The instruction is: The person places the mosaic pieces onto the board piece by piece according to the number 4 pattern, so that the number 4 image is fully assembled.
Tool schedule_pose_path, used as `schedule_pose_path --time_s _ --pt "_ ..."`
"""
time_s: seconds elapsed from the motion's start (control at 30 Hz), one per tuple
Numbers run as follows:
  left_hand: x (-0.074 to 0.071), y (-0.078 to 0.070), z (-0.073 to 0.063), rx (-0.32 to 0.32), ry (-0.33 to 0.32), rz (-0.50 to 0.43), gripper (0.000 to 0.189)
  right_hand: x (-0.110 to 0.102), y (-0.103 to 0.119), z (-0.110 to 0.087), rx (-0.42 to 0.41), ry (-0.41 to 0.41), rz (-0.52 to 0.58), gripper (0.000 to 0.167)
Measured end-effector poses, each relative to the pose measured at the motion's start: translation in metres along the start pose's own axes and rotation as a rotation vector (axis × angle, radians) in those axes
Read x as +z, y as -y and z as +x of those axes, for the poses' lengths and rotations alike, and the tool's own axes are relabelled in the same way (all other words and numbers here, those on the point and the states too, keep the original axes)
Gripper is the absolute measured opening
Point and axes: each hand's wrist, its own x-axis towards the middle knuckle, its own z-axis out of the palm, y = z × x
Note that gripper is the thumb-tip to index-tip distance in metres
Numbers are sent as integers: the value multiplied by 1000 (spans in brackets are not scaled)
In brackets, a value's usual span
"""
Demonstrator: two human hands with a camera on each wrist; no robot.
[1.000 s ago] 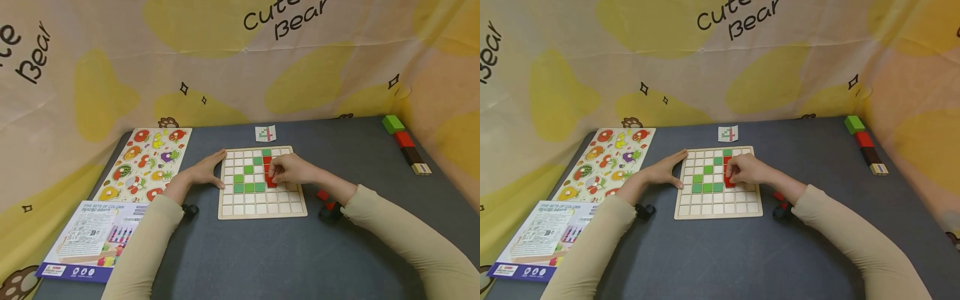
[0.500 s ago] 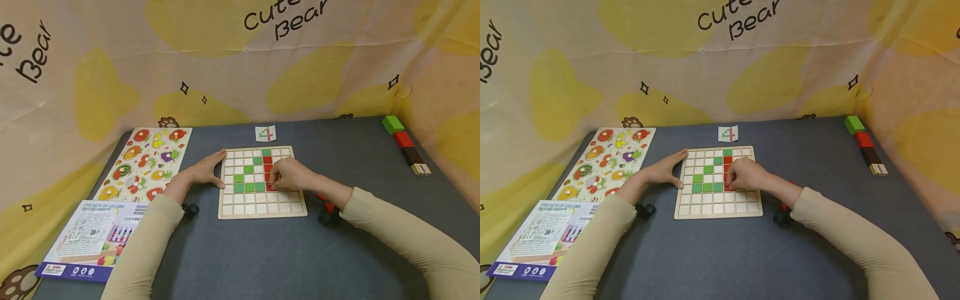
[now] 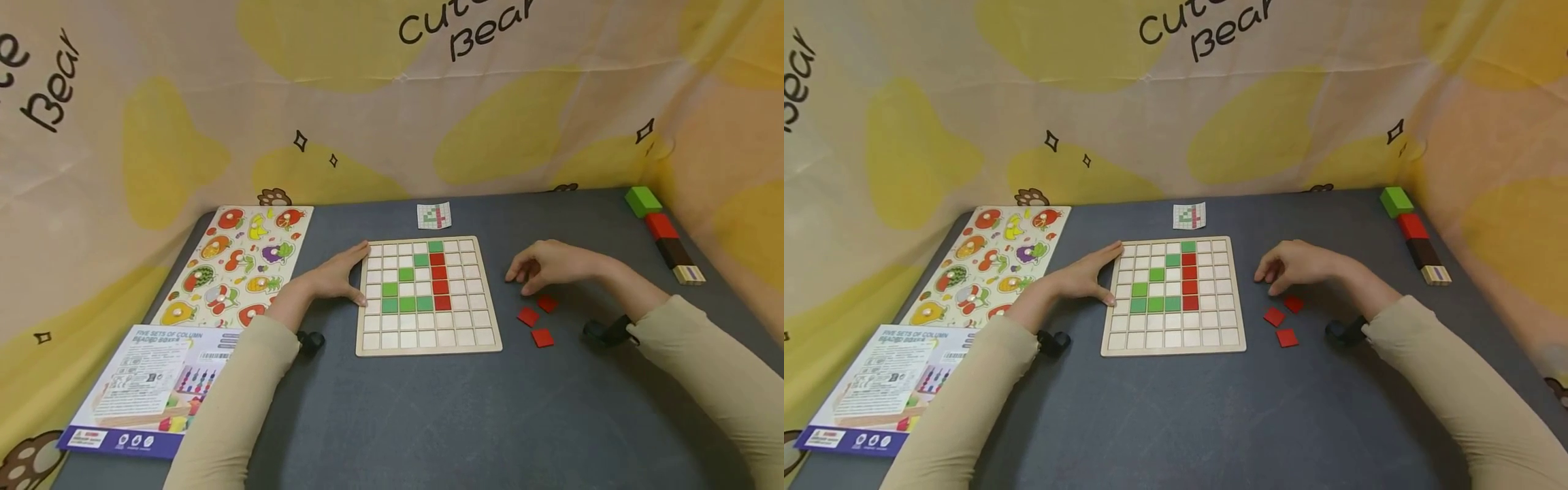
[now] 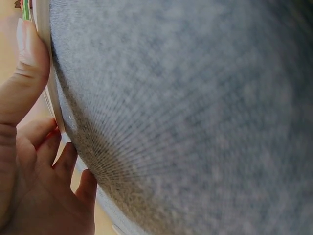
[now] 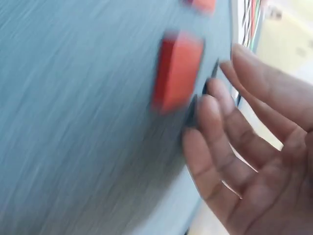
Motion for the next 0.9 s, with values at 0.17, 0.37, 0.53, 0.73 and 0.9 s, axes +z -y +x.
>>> schedule_pose_path --time_s 0.17,0.37,0.53,0.73,0.9 --pt "-1 1 0 8 1 7 114 -13 -27 -20 67 125 140 44" --pt "0 0 0 10 3 -5 114 -10 -35 -31 6 160 115 45" --pt "1 2 -1 6 1 -12 114 -2 -34 -30 -14 76 20 32" --pt "1 0 -1 9 -1 -14 114 1 -32 -27 19 1 -45 28" --pt "0 -1 -2 8 -2 -13 114 -1 -20 -21 44 -129 -74 24"
